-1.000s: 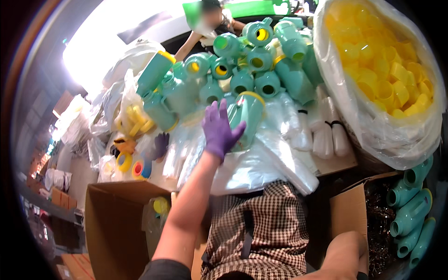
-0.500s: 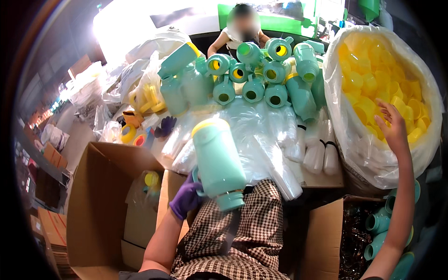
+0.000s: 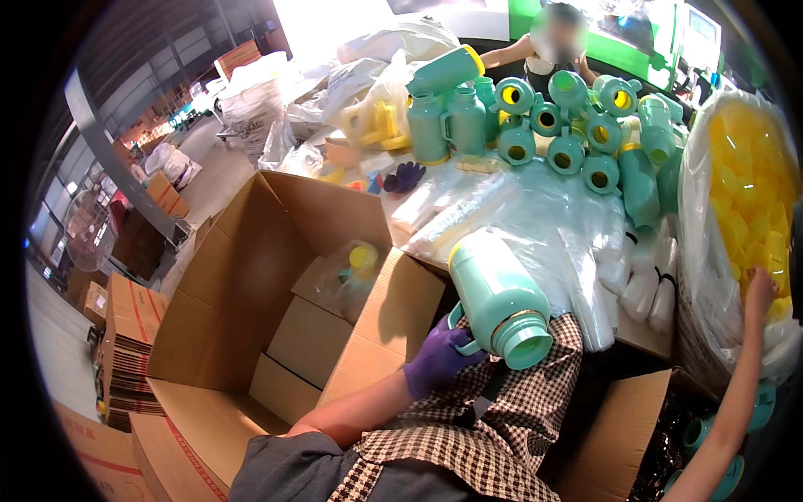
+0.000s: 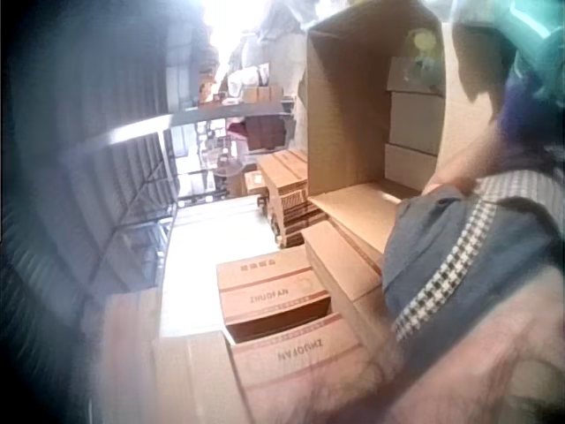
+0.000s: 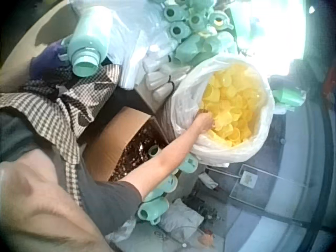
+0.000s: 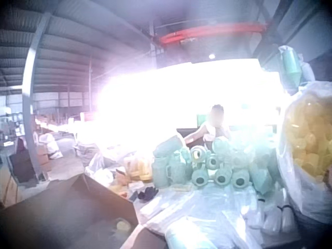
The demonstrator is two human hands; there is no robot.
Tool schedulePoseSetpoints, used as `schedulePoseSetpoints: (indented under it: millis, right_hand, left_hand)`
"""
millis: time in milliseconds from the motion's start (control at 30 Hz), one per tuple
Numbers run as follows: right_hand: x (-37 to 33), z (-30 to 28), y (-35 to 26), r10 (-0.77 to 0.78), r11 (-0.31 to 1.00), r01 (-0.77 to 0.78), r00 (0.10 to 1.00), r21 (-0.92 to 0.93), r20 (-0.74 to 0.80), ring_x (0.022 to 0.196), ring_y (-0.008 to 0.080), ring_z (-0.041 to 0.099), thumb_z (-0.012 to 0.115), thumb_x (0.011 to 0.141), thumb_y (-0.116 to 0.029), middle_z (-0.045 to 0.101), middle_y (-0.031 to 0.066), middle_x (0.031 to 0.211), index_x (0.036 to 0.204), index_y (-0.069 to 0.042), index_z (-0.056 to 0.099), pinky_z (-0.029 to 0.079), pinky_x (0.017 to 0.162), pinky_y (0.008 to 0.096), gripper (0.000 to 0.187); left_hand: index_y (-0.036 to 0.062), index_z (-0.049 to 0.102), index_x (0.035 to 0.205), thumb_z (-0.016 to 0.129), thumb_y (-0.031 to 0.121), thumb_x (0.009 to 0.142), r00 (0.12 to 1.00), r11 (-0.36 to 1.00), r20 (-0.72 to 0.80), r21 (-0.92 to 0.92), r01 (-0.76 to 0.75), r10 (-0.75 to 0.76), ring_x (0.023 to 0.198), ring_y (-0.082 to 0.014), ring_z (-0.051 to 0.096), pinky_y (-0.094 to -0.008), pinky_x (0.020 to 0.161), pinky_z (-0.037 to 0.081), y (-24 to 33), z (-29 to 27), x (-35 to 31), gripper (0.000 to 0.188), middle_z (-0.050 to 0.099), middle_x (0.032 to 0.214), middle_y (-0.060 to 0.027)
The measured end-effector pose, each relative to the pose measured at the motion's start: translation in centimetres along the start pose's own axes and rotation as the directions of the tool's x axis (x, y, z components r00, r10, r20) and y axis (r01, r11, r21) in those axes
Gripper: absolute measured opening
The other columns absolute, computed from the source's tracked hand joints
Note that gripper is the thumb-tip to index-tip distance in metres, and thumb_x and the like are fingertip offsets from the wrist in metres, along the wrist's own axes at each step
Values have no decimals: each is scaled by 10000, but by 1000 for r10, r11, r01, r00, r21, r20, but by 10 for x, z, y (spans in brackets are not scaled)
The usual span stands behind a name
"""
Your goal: The person sits on the floor in a warehouse and packs teal plastic containers into a cardboard box. They pick up a container, insert a yellow lid, place a white insert, and wrap the unit in a plastic bag before placing it in the box. The person puts on a purple glove during the process.
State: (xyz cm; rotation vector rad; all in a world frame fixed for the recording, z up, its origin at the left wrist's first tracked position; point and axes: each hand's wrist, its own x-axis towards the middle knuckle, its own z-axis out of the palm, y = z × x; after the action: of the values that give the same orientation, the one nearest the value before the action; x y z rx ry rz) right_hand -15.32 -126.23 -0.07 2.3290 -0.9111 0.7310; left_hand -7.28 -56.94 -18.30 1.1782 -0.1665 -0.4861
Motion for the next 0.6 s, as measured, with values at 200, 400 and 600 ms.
schedulePoseSetpoints:
  millis: [200, 400, 600]
  right_hand:
    - [-73, -129, -99, -34, 676, 448, 812, 585, -583, 989, 270, 659, 537, 1022, -254, 696, 117, 1002, 1014, -88, 663, 525, 875, 355, 208]
    - [-362, -191, -346, -735, -225, 487, 483, 844, -475, 1161, 216, 636, 779, 818, -237, 695, 21, 1085, 1026, -152, 739, 553, 905, 371, 229]
    - [-298, -98, -291, -39, 27, -307, 951, 951, 308, 819, 118, 616, 682, 898, 19, 646, 69, 954, 997, -7, 624, 527, 791, 263, 117]
  left_hand:
    - [12, 689, 1093, 675, 63, 912, 967, 788, 16, 577, -215, 253, 937, -119, 666, -285, 809, 538, 28, -13, 21, 189, 716, 998, -57]
    - [66, 462, 1383, 767, 24, 785, 930, 946, -193, -25, -324, 313, 885, -242, 691, -344, 770, 576, 13, -24, 48, 672, 675, 1109, -138]
    - [69, 377, 1403, 620, 120, 946, 780, 567, 562, 561, -604, 275, 936, -357, 702, -413, 791, 600, -20, -49, -7, 521, 667, 1163, -197]
